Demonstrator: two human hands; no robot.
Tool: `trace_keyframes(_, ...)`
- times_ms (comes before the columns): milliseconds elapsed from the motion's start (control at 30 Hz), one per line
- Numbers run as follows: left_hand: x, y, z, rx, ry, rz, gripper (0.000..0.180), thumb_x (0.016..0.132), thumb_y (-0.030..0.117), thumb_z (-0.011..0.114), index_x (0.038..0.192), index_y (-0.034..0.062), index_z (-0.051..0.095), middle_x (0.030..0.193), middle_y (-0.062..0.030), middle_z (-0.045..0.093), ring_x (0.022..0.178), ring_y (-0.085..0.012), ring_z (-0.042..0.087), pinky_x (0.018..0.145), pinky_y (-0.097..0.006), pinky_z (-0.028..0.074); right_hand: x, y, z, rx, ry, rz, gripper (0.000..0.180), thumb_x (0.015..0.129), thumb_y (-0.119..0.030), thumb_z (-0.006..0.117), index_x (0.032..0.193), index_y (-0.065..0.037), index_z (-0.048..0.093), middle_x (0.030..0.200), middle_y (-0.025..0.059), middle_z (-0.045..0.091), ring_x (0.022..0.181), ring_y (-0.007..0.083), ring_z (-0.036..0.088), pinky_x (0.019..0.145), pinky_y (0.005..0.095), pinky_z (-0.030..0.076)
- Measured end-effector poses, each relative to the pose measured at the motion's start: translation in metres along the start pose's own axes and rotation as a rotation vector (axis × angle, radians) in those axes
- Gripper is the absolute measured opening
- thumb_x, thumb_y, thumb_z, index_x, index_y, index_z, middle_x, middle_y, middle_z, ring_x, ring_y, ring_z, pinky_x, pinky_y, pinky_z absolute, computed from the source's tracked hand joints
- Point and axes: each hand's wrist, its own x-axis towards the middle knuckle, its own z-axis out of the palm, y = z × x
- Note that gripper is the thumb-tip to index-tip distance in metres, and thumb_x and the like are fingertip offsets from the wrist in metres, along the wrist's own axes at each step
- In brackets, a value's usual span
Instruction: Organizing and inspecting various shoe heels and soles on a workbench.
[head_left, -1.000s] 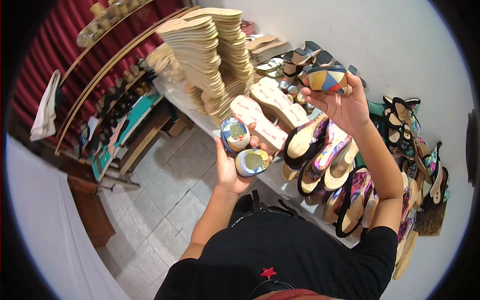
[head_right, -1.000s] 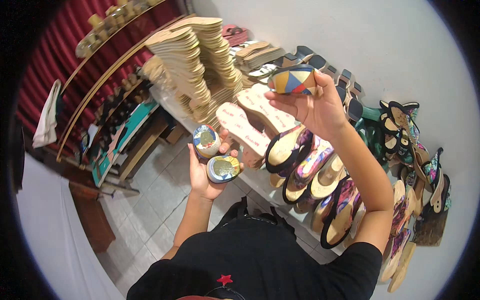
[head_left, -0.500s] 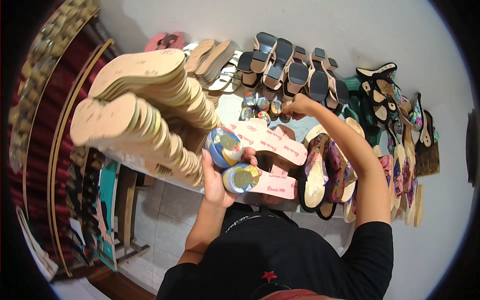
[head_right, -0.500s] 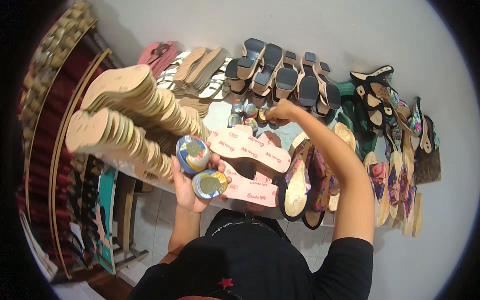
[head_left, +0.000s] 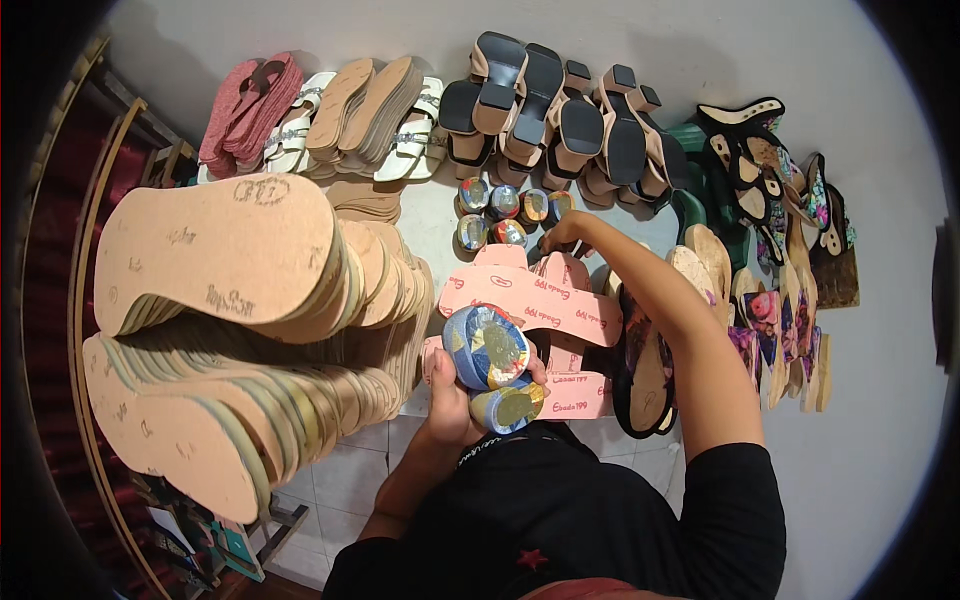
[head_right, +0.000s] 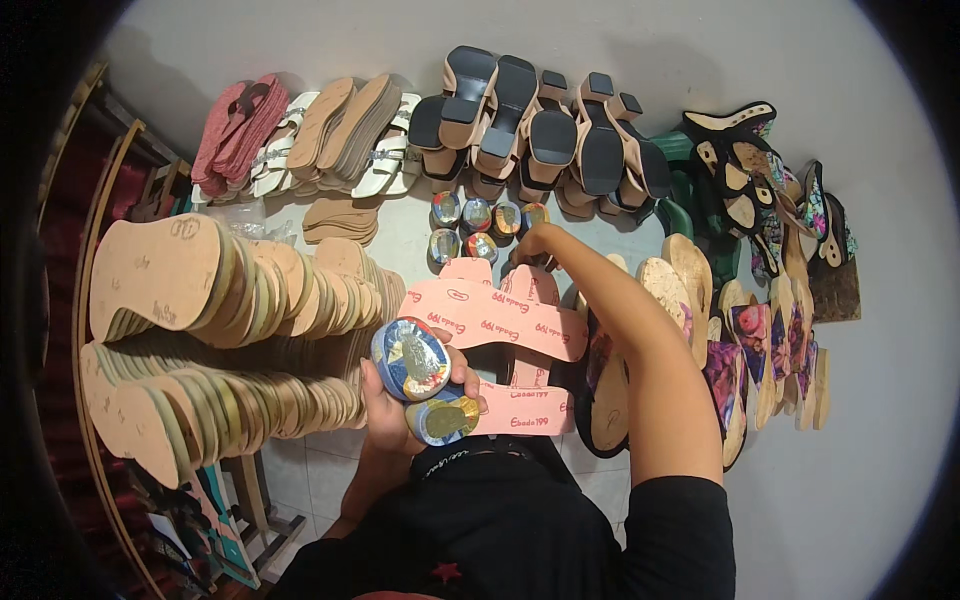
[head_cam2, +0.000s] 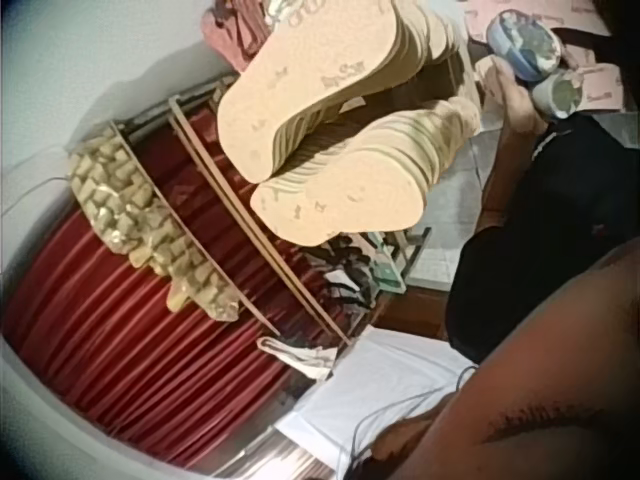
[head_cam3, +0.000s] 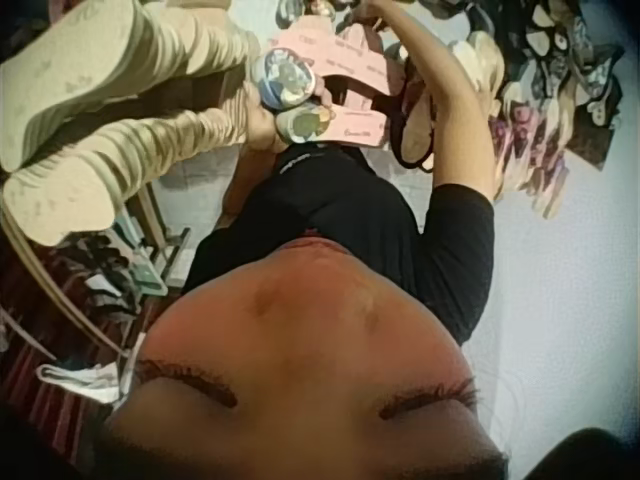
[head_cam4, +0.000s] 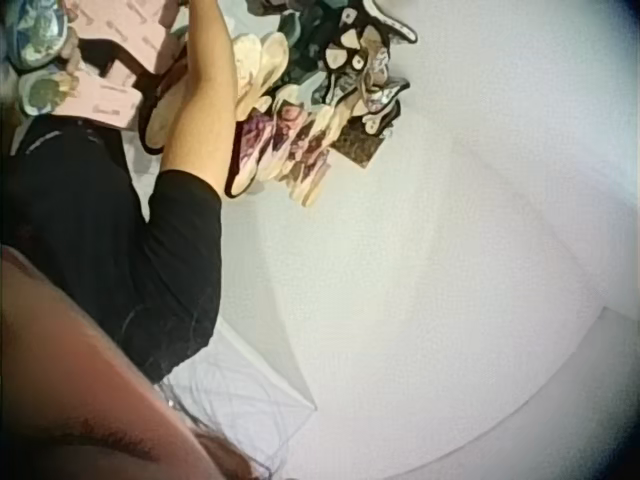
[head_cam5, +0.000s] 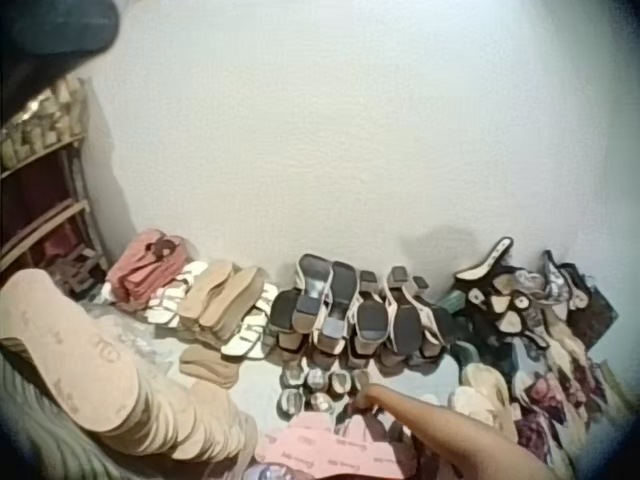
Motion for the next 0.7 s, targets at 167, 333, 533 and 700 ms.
trace_keyframes(167,0.002,0.003,-0.009,-0.033,0.024,0.008,0.077,0.079,0.07,0.024,0.119,0.005,0.034,0.088,-0.0126,0.046,0.083,-0.0283,0.052,0.07,-0.044,0.047,-0.023,-0.018,0.007,-0.031,-0.118,-0.031,0.044,0.071,-0.051,0.058,0.105,-0.022,0.056,0.096,0.0028,0.059,0.08,0.0189,0.053,0.061,0.0398,0.043)
trace_keyframes(333,0.002,0.003,-0.005,-0.037,0.108,0.005,0.078,0.078,0.071,0.024,0.119,0.0058,0.035,0.087,-0.0118,0.047,0.082,-0.0278,0.052,0.07,-0.043,0.047,0.0,-0.021,0.012,-0.024,-0.213,-0.035,0.041,0.076,-0.051,0.055,0.104,-0.022,0.057,0.098,0.0024,0.06,0.082,0.0195,0.054,0.064,0.0429,0.042)
trace_keyframes(533,0.004,0.007,-0.007,-0.021,0.085,-0.024,0.077,0.077,0.072,0.029,0.118,0.0067,0.035,0.087,-0.0119,0.047,0.082,-0.0268,0.052,0.069,-0.042,0.047,0.024,-0.03,0.017,-0.195,-0.208,-0.017,0.047,0.076,-0.048,0.056,0.114,-0.02,0.054,0.109,0.0058,0.059,0.098,0.0217,0.055,0.076,0.0462,0.044)
trace_keyframes(700,0.003,0.004,-0.011,-0.02,0.095,-0.041,0.077,0.076,0.072,0.03,0.118,0.0069,0.036,0.088,-0.012,0.047,0.083,-0.0268,0.052,0.069,-0.042,0.047,0.042,-0.032,0.02,-0.454,-0.114,-0.112,0.055,0.081,-0.049,0.049,0.124,-0.015,0.047,0.119,0.0068,0.053,0.102,0.0241,0.054,0.085,0.0383,0.043)
